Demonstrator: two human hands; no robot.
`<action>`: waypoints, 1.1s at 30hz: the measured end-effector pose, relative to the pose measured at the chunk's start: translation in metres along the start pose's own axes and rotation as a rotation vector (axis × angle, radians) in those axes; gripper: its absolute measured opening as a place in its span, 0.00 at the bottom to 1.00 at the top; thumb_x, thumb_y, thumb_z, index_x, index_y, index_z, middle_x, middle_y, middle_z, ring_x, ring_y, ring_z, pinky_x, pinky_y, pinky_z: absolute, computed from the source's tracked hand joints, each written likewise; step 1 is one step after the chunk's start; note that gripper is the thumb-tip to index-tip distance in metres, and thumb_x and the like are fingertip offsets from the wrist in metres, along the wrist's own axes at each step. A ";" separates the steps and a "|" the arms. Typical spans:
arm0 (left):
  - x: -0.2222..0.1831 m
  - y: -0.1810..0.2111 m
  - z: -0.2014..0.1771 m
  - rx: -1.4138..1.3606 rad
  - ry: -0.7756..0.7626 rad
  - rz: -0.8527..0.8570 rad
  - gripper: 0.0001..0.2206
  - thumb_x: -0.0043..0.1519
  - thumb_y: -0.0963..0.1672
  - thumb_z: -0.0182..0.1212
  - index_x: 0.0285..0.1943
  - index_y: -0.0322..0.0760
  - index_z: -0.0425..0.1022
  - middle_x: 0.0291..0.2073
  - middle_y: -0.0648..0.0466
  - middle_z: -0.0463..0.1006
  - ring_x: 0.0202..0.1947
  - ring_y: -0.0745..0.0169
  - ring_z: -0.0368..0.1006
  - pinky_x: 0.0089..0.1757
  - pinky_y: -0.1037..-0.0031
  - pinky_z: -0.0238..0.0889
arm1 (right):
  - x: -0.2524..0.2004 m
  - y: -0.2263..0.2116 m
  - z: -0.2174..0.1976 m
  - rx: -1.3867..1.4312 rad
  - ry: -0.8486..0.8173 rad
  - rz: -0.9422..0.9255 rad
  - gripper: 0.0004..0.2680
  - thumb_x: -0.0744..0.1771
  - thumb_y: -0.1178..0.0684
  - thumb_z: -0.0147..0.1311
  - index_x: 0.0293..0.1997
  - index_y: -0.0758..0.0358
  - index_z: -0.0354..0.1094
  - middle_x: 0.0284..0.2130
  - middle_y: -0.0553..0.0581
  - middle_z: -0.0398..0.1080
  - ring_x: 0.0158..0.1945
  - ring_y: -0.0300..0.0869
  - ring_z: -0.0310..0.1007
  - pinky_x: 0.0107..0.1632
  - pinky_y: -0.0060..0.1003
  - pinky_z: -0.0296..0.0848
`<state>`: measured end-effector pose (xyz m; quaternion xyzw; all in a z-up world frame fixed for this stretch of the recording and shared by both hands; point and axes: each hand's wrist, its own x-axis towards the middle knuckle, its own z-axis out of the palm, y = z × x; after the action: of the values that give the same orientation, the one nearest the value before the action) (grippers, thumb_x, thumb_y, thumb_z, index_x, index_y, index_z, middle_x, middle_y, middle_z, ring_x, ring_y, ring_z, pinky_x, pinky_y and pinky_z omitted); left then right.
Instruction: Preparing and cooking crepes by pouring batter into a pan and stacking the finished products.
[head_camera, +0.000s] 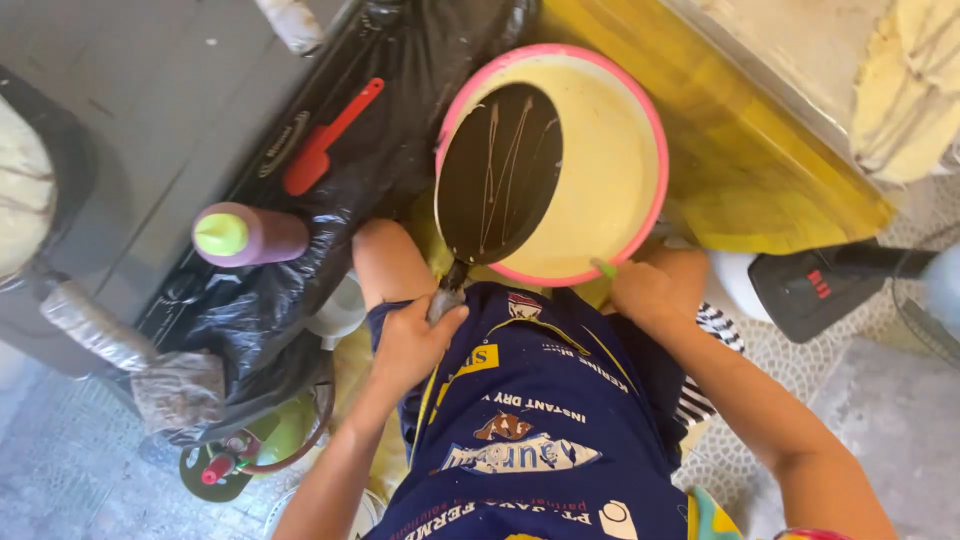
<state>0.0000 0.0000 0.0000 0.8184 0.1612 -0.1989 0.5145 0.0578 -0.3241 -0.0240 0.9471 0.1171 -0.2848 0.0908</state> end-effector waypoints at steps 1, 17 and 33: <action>0.006 0.001 0.005 0.004 -0.012 0.006 0.19 0.57 0.50 0.71 0.25 0.28 0.75 0.11 0.46 0.77 0.20 0.47 0.79 0.28 0.65 0.70 | 0.000 0.013 0.011 0.006 -0.002 0.013 0.06 0.64 0.50 0.53 0.32 0.58 0.75 0.27 0.58 0.74 0.35 0.56 0.80 0.36 0.54 0.74; 0.049 0.019 0.003 0.386 -0.111 -0.152 0.27 0.62 0.60 0.59 0.46 0.33 0.76 0.35 0.45 0.80 0.40 0.50 0.77 0.46 0.63 0.70 | -0.017 0.164 -0.047 -0.283 0.257 0.296 0.10 0.67 0.42 0.49 0.36 0.48 0.77 0.24 0.52 0.76 0.31 0.50 0.82 0.30 0.41 0.70; 0.092 0.038 0.016 -0.262 -0.395 -0.327 0.19 0.68 0.52 0.59 0.30 0.37 0.69 0.17 0.50 0.73 0.12 0.63 0.65 0.19 0.77 0.59 | -0.069 0.106 -0.069 -0.038 0.439 0.311 0.20 0.64 0.31 0.53 0.62 0.30 0.74 0.40 0.44 0.79 0.38 0.49 0.81 0.31 0.45 0.74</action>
<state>0.0952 -0.0249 -0.0224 0.6534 0.2119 -0.4122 0.5986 0.0664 -0.4206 0.0829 0.9909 -0.0074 -0.0529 0.1234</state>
